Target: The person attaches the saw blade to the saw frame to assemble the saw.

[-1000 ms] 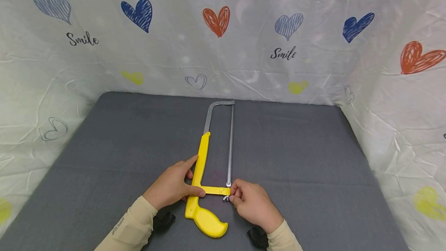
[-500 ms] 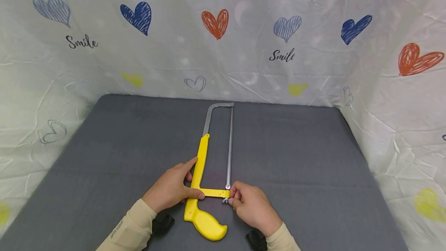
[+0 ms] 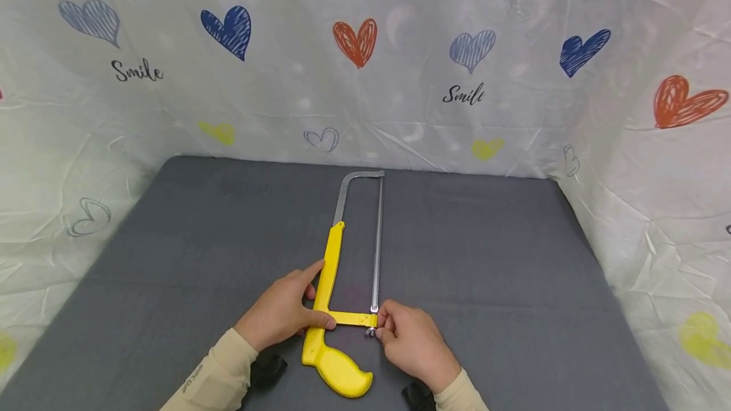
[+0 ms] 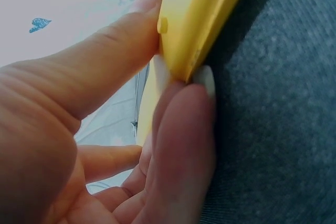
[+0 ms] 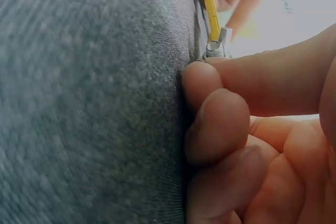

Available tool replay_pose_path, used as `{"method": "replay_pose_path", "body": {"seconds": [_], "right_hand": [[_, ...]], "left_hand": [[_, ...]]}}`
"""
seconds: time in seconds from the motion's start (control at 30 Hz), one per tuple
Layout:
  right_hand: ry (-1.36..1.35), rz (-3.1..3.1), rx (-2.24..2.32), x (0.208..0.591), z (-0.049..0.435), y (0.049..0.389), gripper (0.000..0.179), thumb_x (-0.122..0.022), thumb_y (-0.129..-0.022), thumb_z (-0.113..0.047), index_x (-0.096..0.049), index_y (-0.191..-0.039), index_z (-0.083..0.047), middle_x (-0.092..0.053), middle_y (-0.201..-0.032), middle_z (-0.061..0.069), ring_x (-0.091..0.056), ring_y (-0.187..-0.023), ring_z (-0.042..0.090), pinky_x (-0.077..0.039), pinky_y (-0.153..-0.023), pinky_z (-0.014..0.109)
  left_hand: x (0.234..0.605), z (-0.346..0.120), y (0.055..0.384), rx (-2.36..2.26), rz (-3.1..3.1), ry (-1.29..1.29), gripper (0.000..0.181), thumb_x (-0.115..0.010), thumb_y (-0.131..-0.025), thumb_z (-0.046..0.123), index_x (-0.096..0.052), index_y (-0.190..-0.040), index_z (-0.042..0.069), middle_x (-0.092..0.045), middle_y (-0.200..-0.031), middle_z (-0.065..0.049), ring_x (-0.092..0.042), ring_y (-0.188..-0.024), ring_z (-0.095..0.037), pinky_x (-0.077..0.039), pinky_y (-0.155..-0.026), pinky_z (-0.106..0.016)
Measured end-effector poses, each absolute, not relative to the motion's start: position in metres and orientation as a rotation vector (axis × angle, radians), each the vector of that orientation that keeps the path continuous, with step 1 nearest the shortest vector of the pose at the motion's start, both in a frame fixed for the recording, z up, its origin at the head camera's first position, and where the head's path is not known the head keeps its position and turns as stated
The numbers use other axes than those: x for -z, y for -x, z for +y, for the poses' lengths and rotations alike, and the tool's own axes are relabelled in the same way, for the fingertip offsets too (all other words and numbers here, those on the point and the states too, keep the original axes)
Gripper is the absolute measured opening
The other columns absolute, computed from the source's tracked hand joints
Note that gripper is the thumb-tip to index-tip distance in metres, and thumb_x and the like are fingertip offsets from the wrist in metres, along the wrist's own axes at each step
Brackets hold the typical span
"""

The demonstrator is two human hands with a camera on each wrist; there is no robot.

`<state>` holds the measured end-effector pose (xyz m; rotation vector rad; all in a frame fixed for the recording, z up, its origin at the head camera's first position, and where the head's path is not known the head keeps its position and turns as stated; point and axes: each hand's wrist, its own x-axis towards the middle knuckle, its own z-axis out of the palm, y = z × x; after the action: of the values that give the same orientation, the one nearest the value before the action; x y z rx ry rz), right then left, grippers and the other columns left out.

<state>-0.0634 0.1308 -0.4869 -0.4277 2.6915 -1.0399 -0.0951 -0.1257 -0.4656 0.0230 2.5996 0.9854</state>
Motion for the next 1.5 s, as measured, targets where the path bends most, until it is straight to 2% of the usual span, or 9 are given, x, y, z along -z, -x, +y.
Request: {"method": "replay_pose_path", "body": {"seconds": [0.23, 0.4, 0.5, 0.63, 0.73, 1.17, 1.5], "right_hand": [[0.441, 2.682, 1.046, 0.4843, 0.1309, 0.0632, 0.014, -0.078, -0.094, -0.011, -0.069, -0.091, -0.021, -0.052, -0.065, -0.014, -0.043, -0.051, 0.002, -0.034, -0.05, 0.022], [0.412, 2.626, 1.061, 0.4823, 0.1324, 0.0636, 0.016, -0.076, -0.084, -0.009, -0.068, -0.093, -0.02, -0.055, -0.066, -0.013, -0.045, -0.05, 0.003, -0.036, -0.05, 0.022], [0.365, 2.601, 1.053, 0.4827, 0.1319, 0.0639, 0.018, -0.081, -0.082, -0.019, -0.067, -0.093, -0.02, -0.057, -0.067, -0.011, -0.047, -0.051, 0.005, -0.037, -0.05, 0.023], [0.322, 2.605, 1.032, 0.4847, 0.1304, 0.0648, 0.03, -0.09, -0.084, -0.037, -0.066, -0.091, -0.02, -0.055, -0.065, -0.01, -0.047, -0.05, 0.008, -0.035, -0.048, 0.024], [0.312, 2.622, 1.021, 0.4864, 0.1298, 0.065, 0.033, -0.091, -0.085, -0.042, -0.066, -0.09, -0.021, -0.054, -0.064, -0.01, -0.046, -0.049, 0.009, -0.034, -0.047, 0.024], [0.3, 2.655, 1.06, 0.4868, 0.1278, 0.0656, 0.029, -0.091, -0.084, -0.036, -0.067, -0.085, -0.02, -0.056, -0.062, -0.011, -0.047, -0.049, 0.008, -0.035, -0.047, 0.024], [0.19, 2.648, 1.058, 0.4877, 0.1265, 0.0663, 0.036, -0.092, -0.083, -0.043, -0.063, -0.075, -0.023, -0.051, -0.06, -0.01, -0.045, -0.051, 0.01, -0.03, -0.048, 0.024]], "left_hand": [[0.4654, -0.1261, 0.0946, -1.003, 2.603, -0.019, 0.119, -0.103, -0.072, 0.037, -0.039, -0.169, 0.013, -0.057, -0.098, -0.004, -0.054, -0.077, -0.019, -0.048, -0.064, -0.031], [0.4666, -0.1257, 0.0953, -1.003, 2.595, -0.016, 0.118, -0.103, -0.072, 0.037, -0.038, -0.169, 0.014, -0.057, -0.098, -0.004, -0.054, -0.076, -0.02, -0.048, -0.064, -0.031], [0.4676, -0.125, 0.0961, -0.994, 2.598, -0.018, 0.118, -0.102, -0.073, 0.037, -0.038, -0.169, 0.013, -0.057, -0.098, -0.004, -0.054, -0.076, -0.02, -0.048, -0.064, -0.031], [0.4678, -0.1256, 0.0965, -0.992, 2.608, -0.041, 0.118, -0.103, -0.072, 0.037, -0.039, -0.169, 0.013, -0.057, -0.098, -0.004, -0.054, -0.076, -0.019, -0.048, -0.064, -0.031], [0.4677, -0.1262, 0.0964, -1.001, 2.607, -0.053, 0.118, -0.103, -0.072, 0.037, -0.039, -0.168, 0.013, -0.057, -0.098, -0.004, -0.054, -0.076, -0.019, -0.048, -0.064, -0.031], [0.4676, -0.1282, 0.0968, -1.017, 2.585, -0.046, 0.118, -0.102, -0.073, 0.036, -0.038, -0.169, 0.012, -0.057, -0.099, -0.005, -0.055, -0.072, -0.02, -0.05, -0.062, -0.031], [0.467, -0.1275, 0.0962, -1.003, 2.6, -0.052, 0.119, -0.103, -0.072, 0.037, -0.038, -0.169, 0.011, -0.057, -0.098, -0.005, -0.054, -0.074, -0.019, -0.049, -0.062, -0.031]]}}
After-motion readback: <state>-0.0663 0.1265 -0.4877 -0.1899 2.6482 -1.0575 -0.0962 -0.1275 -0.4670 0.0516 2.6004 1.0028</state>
